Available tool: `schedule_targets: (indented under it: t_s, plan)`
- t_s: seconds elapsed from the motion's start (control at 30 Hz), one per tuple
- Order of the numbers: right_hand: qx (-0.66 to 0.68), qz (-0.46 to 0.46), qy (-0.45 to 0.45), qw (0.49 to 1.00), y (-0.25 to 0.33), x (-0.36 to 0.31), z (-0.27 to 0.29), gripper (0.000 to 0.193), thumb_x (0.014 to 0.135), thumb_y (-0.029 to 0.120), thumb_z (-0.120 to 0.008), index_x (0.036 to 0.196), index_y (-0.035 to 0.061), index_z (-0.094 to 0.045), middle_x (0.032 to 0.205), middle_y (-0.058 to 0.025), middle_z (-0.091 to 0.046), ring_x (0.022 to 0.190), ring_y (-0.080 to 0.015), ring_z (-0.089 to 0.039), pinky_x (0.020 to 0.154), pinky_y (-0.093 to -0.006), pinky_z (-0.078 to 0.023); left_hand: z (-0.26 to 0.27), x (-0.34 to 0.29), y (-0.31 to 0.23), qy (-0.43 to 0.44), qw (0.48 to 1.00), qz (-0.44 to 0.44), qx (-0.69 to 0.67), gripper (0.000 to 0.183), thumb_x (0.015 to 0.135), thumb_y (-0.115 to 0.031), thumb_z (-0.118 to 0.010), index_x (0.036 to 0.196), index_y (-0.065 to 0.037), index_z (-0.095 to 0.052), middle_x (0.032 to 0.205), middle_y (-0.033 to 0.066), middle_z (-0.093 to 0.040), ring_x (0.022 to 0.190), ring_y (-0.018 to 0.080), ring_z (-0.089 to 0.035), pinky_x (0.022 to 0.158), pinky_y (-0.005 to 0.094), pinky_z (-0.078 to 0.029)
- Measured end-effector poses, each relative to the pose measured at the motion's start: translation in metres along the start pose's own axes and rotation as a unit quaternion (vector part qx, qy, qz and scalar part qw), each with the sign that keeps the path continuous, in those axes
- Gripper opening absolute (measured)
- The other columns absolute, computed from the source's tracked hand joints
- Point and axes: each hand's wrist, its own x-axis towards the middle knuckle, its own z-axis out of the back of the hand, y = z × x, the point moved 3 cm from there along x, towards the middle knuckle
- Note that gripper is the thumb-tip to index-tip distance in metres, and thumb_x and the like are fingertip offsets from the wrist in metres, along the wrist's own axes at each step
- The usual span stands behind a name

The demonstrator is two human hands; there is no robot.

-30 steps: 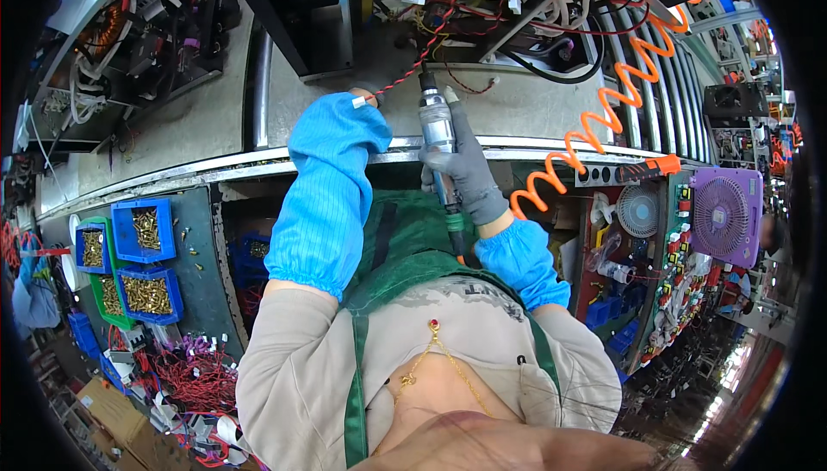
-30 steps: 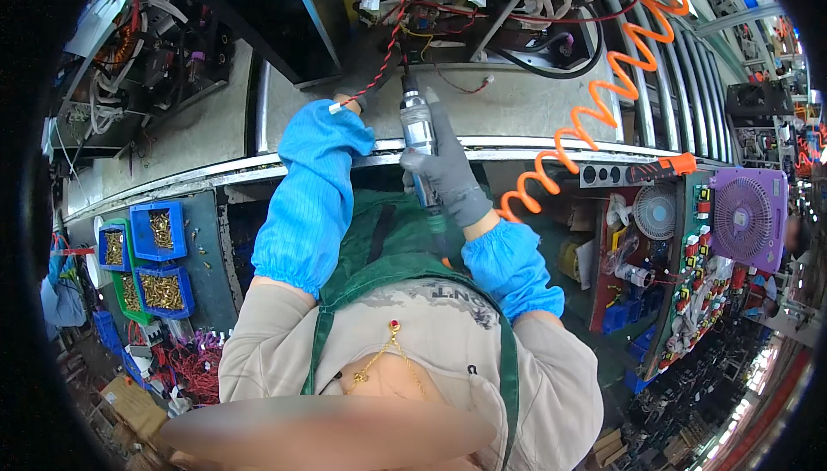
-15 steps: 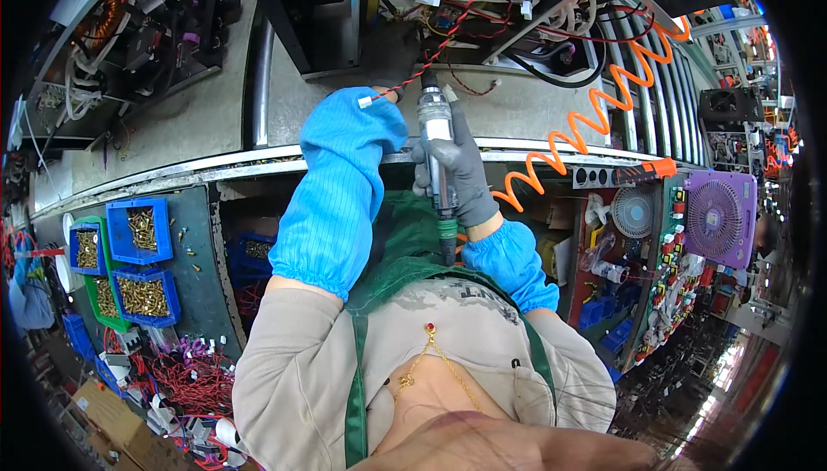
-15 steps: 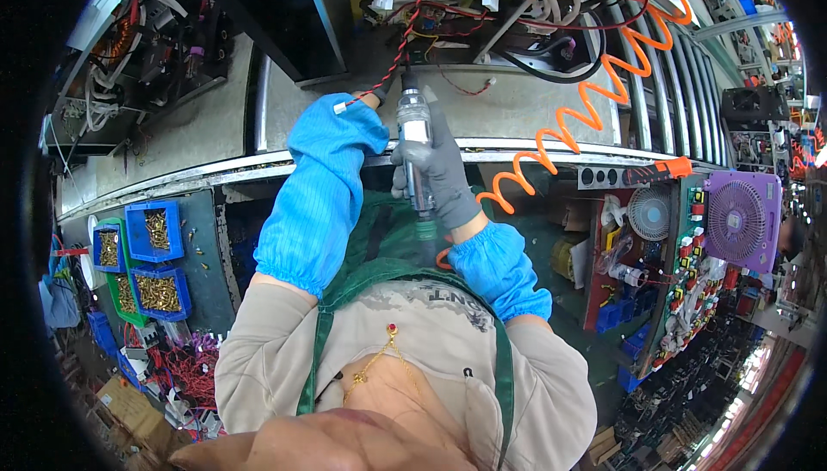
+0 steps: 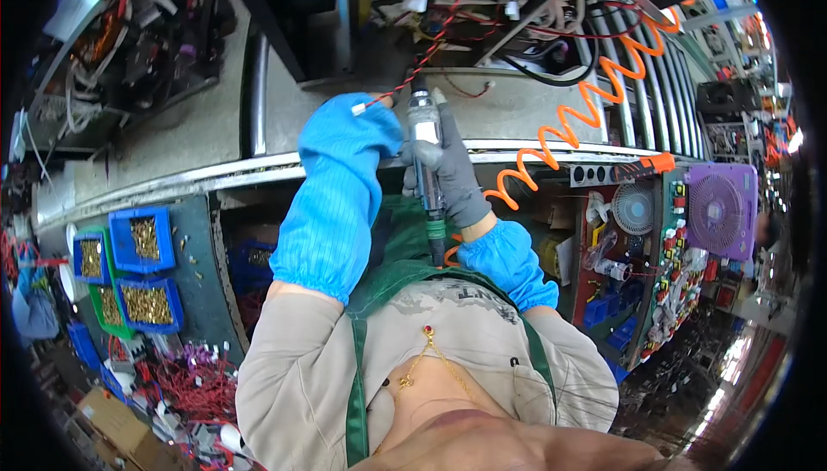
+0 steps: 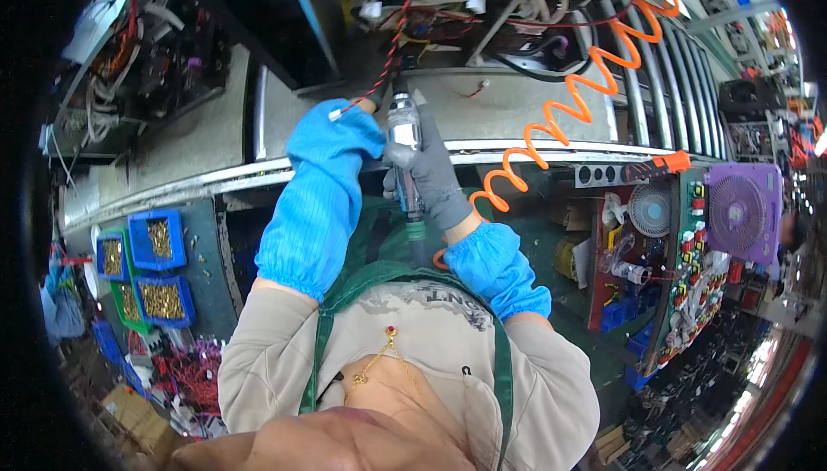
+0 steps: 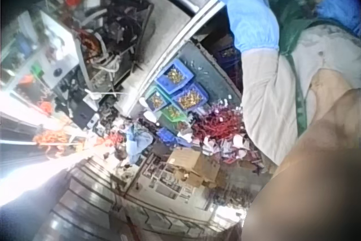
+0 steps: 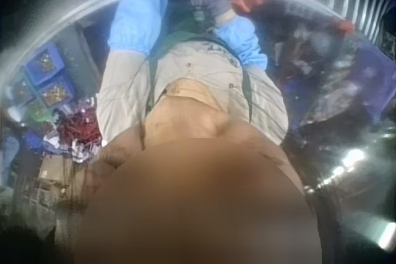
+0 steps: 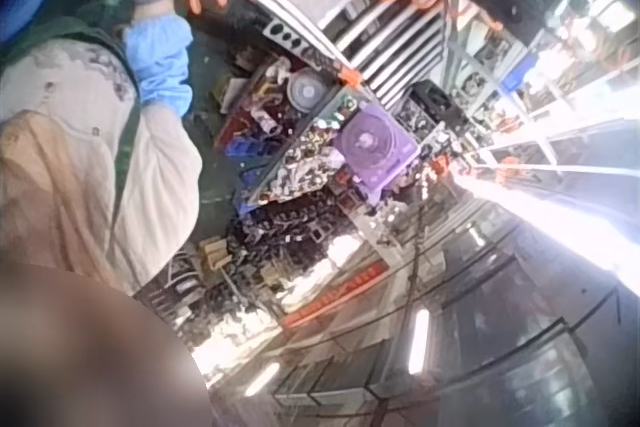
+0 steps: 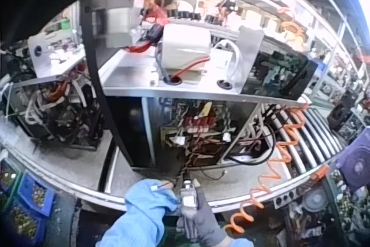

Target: The person uses a pneumatic screwdriver to tighten screws on an electronic device's internal components. They then connect a red and black wire harness to a terminal block and secure it with the screwdriver. The task involves precise manipulation of small parts within a confined workspace.

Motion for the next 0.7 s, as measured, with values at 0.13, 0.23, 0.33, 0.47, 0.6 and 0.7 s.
schedule_targets:
  t_s: [0.13, 0.23, 0.33, 0.47, 0.6, 0.7]
  plan:
    - [-0.104, -0.001, -0.008, 0.995, 0.01, -0.002, -0.003, 0.086, 0.075, 0.011, -0.059, 0.146, 0.0258, -0.014, 0.081, -0.0091, -0.055, 0.05, -0.0177, -0.058, 0.042, -0.0313, -0.051, -0.006, 0.006, 0.006, 0.006, 0.995, 0.012, 0.096, 0.034, 0.08, -0.037, -0.055, 0.096, -0.01, -0.069, 0.093, 0.0158, -0.066, 0.091, 0.0333, -0.062, 0.078, 0.0398, -0.049]
    - [-0.077, 0.009, 0.018, 0.997, 0.011, -0.002, 0.0, 0.087, 0.075, 0.012, -0.061, 0.146, 0.0264, -0.014, 0.078, -0.0079, -0.055, 0.049, -0.0175, -0.057, 0.042, -0.031, -0.05, -0.007, 0.006, 0.004, 0.009, 0.989, 0.02, 0.144, 0.034, 0.079, -0.038, -0.056, 0.096, -0.011, -0.069, 0.094, 0.0155, -0.066, 0.092, 0.0329, -0.063, 0.078, 0.0393, -0.049]
    - [-0.079, -0.002, 0.017, 0.997, 0.013, -0.002, 0.002, 0.089, 0.074, 0.012, -0.063, 0.146, 0.0253, -0.012, 0.077, -0.008, -0.055, 0.048, -0.0173, -0.057, 0.041, -0.0311, -0.05, -0.009, 0.007, 0.003, 0.008, 0.984, 0.022, 0.179, 0.035, 0.079, -0.038, -0.057, 0.096, -0.011, -0.069, 0.094, 0.0152, -0.066, 0.092, 0.0324, -0.063, 0.079, 0.0389, -0.049]
    - [-0.079, -0.007, 0.01, 0.997, 0.013, -0.003, 0.002, 0.091, 0.073, 0.01, -0.063, 0.146, 0.0192, -0.009, 0.078, -0.0085, -0.054, 0.048, -0.0176, -0.056, 0.042, -0.0317, -0.05, -0.015, 0.008, 0.006, 0.01, 0.975, 0.029, 0.219, 0.035, 0.078, -0.039, -0.058, 0.096, -0.012, -0.069, 0.095, 0.0149, -0.067, 0.093, 0.0319, -0.063, 0.08, 0.0383, -0.049]
    - [-0.156, 0.001, 0.013, 0.988, 0.017, -0.011, 0.006, 0.094, 0.069, 0.008, -0.066, 0.145, 0.0134, -0.01, 0.081, -0.0081, -0.053, 0.053, -0.0167, -0.056, 0.046, -0.0307, -0.048, -0.016, 0.012, 0.003, 0.0, 0.962, 0.043, 0.268, 0.036, 0.077, -0.04, -0.059, 0.097, -0.012, -0.07, 0.096, 0.0145, -0.067, 0.093, 0.0313, -0.063, 0.08, 0.0378, -0.049]
    - [-0.262, -0.002, 0.056, 0.963, 0.023, -0.041, 0.035, 0.095, 0.062, 0.014, -0.073, 0.141, 0.0068, -0.021, 0.094, -0.009, -0.054, 0.08, -0.0169, -0.055, 0.069, -0.0301, -0.047, -0.019, 0.012, -0.004, -0.009, 0.954, 0.044, 0.296, 0.036, 0.076, -0.041, -0.059, 0.097, -0.013, -0.07, 0.096, 0.0143, -0.067, 0.094, 0.031, -0.063, 0.081, 0.0375, -0.049]
